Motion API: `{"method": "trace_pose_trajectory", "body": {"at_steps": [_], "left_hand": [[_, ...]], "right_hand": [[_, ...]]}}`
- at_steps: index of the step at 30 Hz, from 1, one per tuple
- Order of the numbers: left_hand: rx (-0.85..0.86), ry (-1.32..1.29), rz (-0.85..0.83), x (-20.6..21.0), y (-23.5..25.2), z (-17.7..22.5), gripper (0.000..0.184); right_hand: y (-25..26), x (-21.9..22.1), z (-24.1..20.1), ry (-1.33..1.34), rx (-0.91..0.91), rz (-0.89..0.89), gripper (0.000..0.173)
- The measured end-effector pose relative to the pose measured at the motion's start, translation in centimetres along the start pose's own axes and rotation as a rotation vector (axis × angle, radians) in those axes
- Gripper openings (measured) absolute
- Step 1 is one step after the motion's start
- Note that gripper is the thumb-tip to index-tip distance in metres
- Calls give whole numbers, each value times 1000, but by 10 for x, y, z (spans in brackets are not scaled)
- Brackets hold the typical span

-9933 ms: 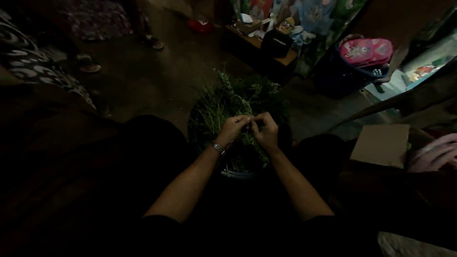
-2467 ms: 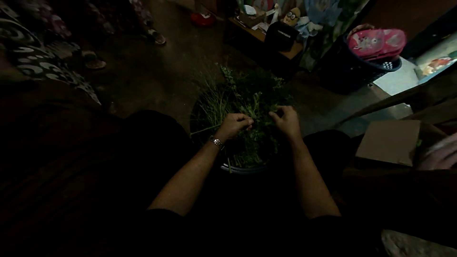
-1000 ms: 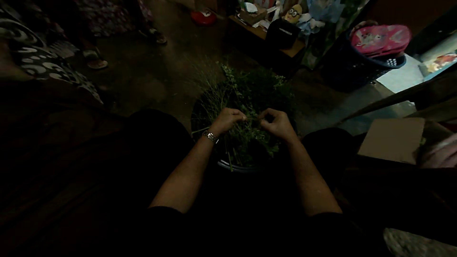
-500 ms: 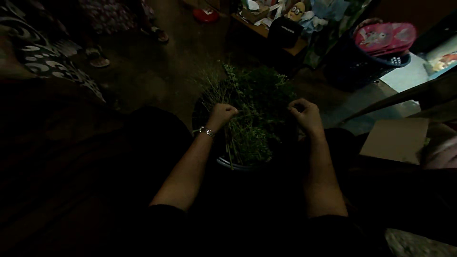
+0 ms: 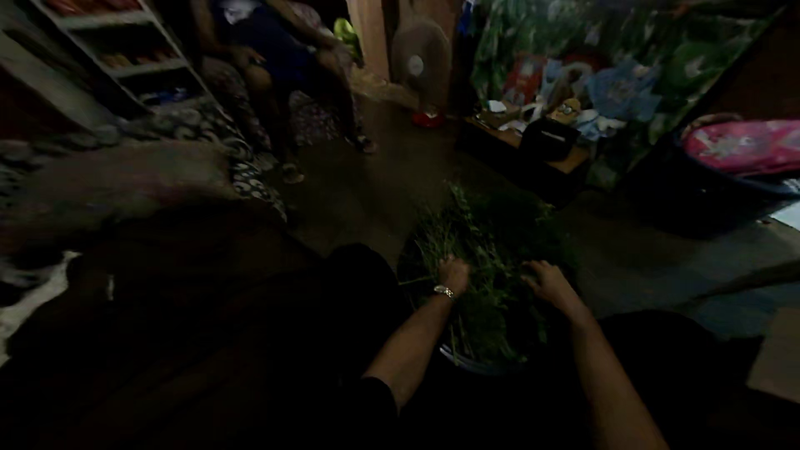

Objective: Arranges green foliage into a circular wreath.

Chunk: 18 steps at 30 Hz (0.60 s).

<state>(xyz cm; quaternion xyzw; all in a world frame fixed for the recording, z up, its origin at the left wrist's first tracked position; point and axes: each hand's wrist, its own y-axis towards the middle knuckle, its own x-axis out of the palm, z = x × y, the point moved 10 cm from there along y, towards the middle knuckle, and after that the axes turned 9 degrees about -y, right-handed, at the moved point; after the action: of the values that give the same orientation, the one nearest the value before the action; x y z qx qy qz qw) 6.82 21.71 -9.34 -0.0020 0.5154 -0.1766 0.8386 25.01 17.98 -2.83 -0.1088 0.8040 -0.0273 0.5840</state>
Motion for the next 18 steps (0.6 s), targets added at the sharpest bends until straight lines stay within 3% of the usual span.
{"method": "trace_pose_trajectory", "body": {"at_steps": [3, 7, 18], "left_hand": [[-6, -44, 31, -12, -1, 1, 37], [-69, -50, -35, 9, 3, -23, 48], [-107, 36, -24, 20, 9, -35, 34]], "right_hand": [[6, 5, 2, 3, 25, -10, 45], [8, 13, -3, 11, 12, -30, 41], [6, 16, 6, 14, 36, -57, 41]]}}
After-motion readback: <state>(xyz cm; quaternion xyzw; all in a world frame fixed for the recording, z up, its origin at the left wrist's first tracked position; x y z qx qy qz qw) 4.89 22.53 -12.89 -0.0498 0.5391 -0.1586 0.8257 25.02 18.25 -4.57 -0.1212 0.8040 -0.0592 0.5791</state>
